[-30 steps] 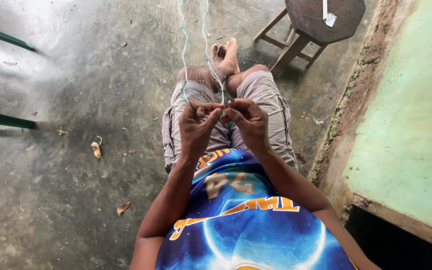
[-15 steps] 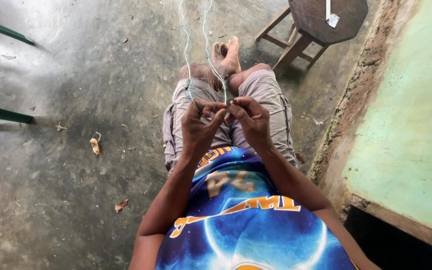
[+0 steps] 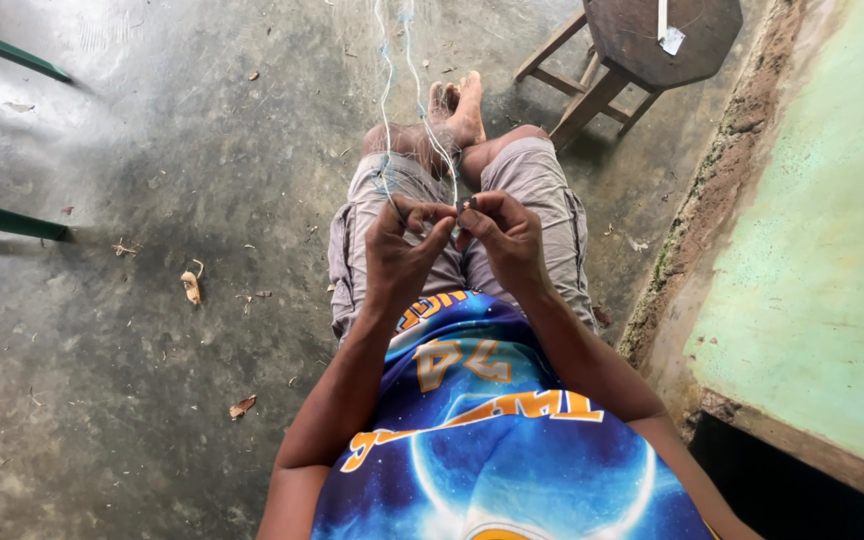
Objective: The person sits on a low stool and repairs a fishing net by hand. They pull and align sections of the net, then use a small white tool to tie or mend individual mesh points. The net is held taut between the hands and legs during the process.
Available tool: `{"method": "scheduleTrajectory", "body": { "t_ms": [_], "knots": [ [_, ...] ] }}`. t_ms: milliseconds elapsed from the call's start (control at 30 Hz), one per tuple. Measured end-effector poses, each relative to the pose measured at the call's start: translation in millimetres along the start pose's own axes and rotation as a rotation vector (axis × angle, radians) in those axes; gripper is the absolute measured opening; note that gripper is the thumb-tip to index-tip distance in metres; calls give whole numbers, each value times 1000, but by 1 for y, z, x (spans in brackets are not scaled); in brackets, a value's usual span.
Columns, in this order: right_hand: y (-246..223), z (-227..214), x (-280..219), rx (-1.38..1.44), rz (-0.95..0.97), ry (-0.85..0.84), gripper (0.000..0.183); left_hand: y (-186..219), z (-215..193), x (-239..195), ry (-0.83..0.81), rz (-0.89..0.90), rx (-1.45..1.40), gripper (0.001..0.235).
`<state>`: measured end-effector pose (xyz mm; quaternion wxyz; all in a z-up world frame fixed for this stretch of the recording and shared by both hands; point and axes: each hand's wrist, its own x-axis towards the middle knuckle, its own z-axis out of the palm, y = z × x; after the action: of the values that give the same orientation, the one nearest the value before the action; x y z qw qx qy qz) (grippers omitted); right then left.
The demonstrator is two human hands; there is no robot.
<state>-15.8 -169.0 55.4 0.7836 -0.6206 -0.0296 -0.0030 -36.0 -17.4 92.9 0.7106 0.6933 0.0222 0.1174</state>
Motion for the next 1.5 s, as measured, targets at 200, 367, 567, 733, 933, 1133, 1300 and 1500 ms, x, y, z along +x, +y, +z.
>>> {"method": "scheduleTrajectory", "body": {
  "t_ms": [200, 367, 567, 733, 933, 1133, 1300, 1500],
  "knots": [
    [10, -3, 0, 93, 26, -1, 12, -2, -1, 0, -7, -3, -6, 40],
    [19, -7, 2, 157, 32, -21, 12, 2, -5, 0, -11, -2, 8, 39],
    [15, -7, 6, 228, 70, -94, 13, 3, -8, -1, -12, -18, 50, 38],
    [19, -16, 8, 209, 96, -173, 12, -3, -12, -5, -16, -32, 71, 37],
    [28, -31, 1, 243, 198, -238, 11, 1, -21, -4, -30, -53, -59, 37],
    [9, -81, 46, -65, 47, -104, 33, -52, -28, -3, -7, -87, -574, 39],
    [25, -129, 58, -144, 1, 346, 34, -77, -31, 9, 155, -21, -780, 37],
    [84, -188, 55, -107, 164, 540, 23, -101, -46, 36, 363, 154, -497, 29]
  ]
}}
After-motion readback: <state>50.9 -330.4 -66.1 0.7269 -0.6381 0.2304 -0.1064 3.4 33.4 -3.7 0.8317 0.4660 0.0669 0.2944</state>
